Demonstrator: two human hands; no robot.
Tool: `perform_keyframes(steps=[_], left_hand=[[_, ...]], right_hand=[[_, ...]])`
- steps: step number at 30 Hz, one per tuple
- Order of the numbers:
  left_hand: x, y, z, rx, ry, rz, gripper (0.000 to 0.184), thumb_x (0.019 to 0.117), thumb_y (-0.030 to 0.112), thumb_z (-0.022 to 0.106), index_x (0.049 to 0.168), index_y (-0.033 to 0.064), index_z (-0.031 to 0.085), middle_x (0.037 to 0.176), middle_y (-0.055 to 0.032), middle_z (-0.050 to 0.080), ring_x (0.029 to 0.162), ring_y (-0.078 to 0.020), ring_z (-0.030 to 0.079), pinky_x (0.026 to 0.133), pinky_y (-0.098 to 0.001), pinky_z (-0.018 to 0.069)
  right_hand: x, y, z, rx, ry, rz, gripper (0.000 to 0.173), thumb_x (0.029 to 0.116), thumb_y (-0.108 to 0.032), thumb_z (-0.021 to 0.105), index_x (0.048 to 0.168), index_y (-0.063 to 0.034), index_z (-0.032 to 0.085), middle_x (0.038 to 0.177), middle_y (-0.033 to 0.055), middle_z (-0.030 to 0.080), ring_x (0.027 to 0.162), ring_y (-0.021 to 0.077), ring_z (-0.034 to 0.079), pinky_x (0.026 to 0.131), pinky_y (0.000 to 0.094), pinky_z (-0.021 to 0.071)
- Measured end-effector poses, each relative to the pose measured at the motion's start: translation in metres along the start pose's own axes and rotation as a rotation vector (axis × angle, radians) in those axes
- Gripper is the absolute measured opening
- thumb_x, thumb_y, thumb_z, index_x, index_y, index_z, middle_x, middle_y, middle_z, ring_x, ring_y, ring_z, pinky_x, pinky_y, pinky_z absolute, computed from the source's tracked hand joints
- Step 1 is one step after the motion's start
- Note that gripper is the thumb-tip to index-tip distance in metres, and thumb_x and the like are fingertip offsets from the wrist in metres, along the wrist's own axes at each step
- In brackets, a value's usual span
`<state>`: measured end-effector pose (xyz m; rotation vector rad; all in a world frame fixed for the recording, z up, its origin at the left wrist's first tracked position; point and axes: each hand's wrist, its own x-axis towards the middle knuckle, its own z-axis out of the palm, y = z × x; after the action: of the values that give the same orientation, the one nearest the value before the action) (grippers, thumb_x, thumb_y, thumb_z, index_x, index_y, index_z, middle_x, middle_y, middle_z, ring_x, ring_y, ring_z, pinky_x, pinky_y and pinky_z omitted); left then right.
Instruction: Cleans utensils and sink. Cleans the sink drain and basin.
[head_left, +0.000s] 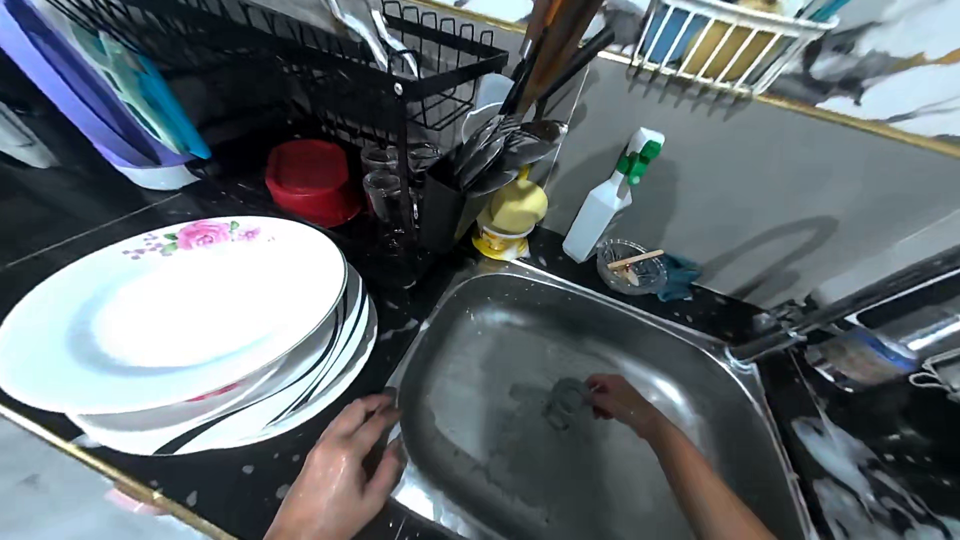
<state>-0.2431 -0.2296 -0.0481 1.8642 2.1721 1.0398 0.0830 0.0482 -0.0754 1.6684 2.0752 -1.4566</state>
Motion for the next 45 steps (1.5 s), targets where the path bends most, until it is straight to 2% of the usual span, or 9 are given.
perform_keyframes(steps=[4,19,25,27,31,33,37,41,45], left_hand=[[-0.002,-0.001,0.0,0.024,0.006,0.005,0.037,0.0876,0.024,0.055,0.105,0.001,0.077,0.12,-0.0207,0.069,0.111,-0.0341,0.068,0.095,-0.0444,0.0552],[0.0,0.001,0.0,0.065,0.01,0.011,0.037,0.0863,0.024,0.054,0.104,-0.0003,0.077,0.12,-0.0222,0.069,0.11,-0.0341,0.068,0.095,-0.0427,0.0546],[0.0,0.0,0.002,0.079,0.032,0.014,0.038,0.0869,0.026,0.053,0.103,0.0012,0.077,0.119,-0.0204,0.07,0.11,-0.0316,0.068,0.095,-0.0404,0.0549],[0.0,0.0,0.002,0.079,0.033,0.011,0.038,0.0867,0.026,0.053,0.103,0.0013,0.077,0.118,-0.0203,0.07,0.11,-0.0315,0.068,0.095,-0.0406,0.0549],[0.0,-0.001,0.002,0.081,0.037,0.016,0.038,0.0866,0.026,0.053,0.103,0.0008,0.077,0.118,-0.0204,0.07,0.109,-0.0314,0.068,0.094,-0.04,0.0552],[0.0,0.0,0.002,0.082,0.04,0.015,0.039,0.0863,0.026,0.053,0.103,0.0011,0.077,0.118,-0.0203,0.07,0.108,-0.0309,0.068,0.094,-0.0393,0.0553],[0.0,-0.001,0.003,0.079,0.047,0.018,0.038,0.0867,0.026,0.053,0.103,0.0015,0.077,0.118,-0.0202,0.07,0.108,-0.0315,0.069,0.093,-0.0403,0.0557],[0.0,-0.003,0.004,0.086,0.042,0.019,0.039,0.0872,0.027,0.052,0.102,0.0019,0.077,0.118,-0.0201,0.07,0.109,-0.0318,0.069,0.093,-0.0415,0.0559],[0.0,-0.002,0.004,0.08,0.038,0.008,0.038,0.0866,0.026,0.053,0.101,0.0015,0.078,0.118,-0.0199,0.07,0.109,-0.031,0.069,0.093,-0.0404,0.0558]], right_hand=[[0.002,0.008,0.01,0.073,-0.056,0.092,0.034,0.1029,-0.018,0.063,0.13,0.0012,0.059,0.109,0.0146,0.064,0.083,0.0158,0.063,0.077,0.0321,0.0544],[0.006,0.038,0.015,0.183,0.018,0.073,0.025,0.1054,-0.014,0.056,0.123,0.0029,0.062,0.105,0.0134,0.063,0.083,0.0143,0.06,0.078,0.0312,0.0521],[0.001,0.043,-0.007,0.267,0.214,0.117,0.026,0.1071,-0.012,0.051,0.124,0.0056,0.062,0.108,0.0194,0.063,0.09,0.0214,0.061,0.082,0.0372,0.0519],[0.0,0.043,-0.004,0.245,0.236,0.09,0.024,0.1067,-0.011,0.052,0.119,0.0065,0.062,0.107,0.0191,0.061,0.09,0.0213,0.059,0.082,0.0375,0.0503],[0.004,0.027,0.015,0.115,0.162,0.034,0.028,0.1067,-0.011,0.051,0.126,0.0078,0.061,0.124,0.0245,0.062,0.11,0.0278,0.061,0.098,0.0418,0.0476],[0.011,0.025,0.023,0.057,0.156,0.007,0.028,0.1068,-0.011,0.05,0.124,0.0076,0.061,0.12,0.0236,0.063,0.108,0.0279,0.061,0.096,0.0419,0.0482],[0.013,0.023,0.025,-0.113,0.116,0.005,0.036,0.107,-0.022,0.053,0.129,0.005,0.061,0.125,0.025,0.064,0.118,0.0338,0.061,0.105,0.0481,0.0451],[0.011,0.017,0.036,-0.252,0.088,0.002,0.042,0.0979,-0.028,0.07,0.126,0.0027,0.063,0.119,0.0228,0.066,0.112,0.0344,0.063,0.101,0.0505,0.048],[0.001,0.001,0.047,-0.354,0.094,0.075,0.039,0.098,-0.02,0.065,0.129,0.0036,0.059,0.124,0.0248,0.063,0.119,0.0377,0.061,0.102,0.0525,0.0473]])
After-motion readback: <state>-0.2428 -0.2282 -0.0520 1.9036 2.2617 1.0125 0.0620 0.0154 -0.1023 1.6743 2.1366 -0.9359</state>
